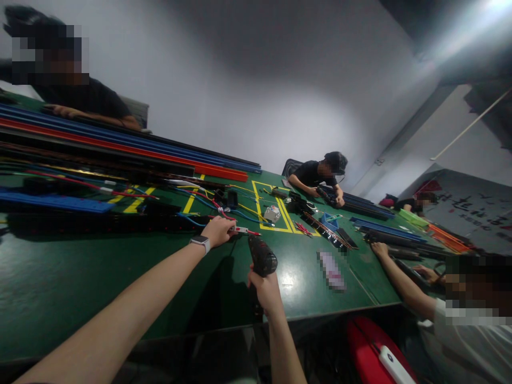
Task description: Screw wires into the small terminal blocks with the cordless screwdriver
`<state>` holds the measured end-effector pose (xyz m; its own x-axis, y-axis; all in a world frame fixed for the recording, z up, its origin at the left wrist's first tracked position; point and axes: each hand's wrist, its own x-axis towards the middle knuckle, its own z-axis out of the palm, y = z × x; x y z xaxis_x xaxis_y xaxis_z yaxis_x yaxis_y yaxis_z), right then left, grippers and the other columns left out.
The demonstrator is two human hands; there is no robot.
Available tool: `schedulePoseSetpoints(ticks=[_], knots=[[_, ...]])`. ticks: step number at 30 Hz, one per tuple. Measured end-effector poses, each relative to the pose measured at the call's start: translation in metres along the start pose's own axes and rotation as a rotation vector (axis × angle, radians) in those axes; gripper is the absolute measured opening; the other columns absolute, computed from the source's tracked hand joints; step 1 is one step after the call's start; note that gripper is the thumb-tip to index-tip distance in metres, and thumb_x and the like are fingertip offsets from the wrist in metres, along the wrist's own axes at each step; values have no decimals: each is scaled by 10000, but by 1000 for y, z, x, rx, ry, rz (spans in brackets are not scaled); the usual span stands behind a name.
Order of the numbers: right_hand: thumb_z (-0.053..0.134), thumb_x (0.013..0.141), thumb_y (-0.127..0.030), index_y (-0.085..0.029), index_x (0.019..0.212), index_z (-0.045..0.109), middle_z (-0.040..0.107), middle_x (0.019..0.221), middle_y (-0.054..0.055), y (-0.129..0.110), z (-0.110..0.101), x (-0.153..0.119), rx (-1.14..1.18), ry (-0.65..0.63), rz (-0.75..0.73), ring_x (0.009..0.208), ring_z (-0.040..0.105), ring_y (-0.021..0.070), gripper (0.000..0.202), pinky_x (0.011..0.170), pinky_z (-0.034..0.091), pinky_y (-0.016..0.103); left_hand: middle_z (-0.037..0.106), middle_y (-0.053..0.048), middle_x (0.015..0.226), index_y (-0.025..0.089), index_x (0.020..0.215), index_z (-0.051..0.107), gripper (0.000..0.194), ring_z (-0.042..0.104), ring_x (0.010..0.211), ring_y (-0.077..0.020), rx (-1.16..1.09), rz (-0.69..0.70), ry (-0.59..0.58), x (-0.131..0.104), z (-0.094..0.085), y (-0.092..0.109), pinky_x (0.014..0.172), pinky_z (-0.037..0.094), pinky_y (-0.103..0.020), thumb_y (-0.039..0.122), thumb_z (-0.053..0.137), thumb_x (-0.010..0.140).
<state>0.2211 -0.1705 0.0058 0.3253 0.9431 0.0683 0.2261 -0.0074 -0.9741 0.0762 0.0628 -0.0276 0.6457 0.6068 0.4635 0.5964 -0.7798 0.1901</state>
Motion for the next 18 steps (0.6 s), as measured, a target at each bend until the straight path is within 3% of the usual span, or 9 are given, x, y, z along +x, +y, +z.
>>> schedulePoseSetpoints(ticks=[18], knots=[[565,717,-194,-176,879,619,611,614,-18,4,-1,0,21,-10,-24,578,579,167,172,581,428,260,731,-102,1005,233,1004,672,271,656,955,-276,-10,-11,-2,0,0,0,869,415,-404,429,572,846]])
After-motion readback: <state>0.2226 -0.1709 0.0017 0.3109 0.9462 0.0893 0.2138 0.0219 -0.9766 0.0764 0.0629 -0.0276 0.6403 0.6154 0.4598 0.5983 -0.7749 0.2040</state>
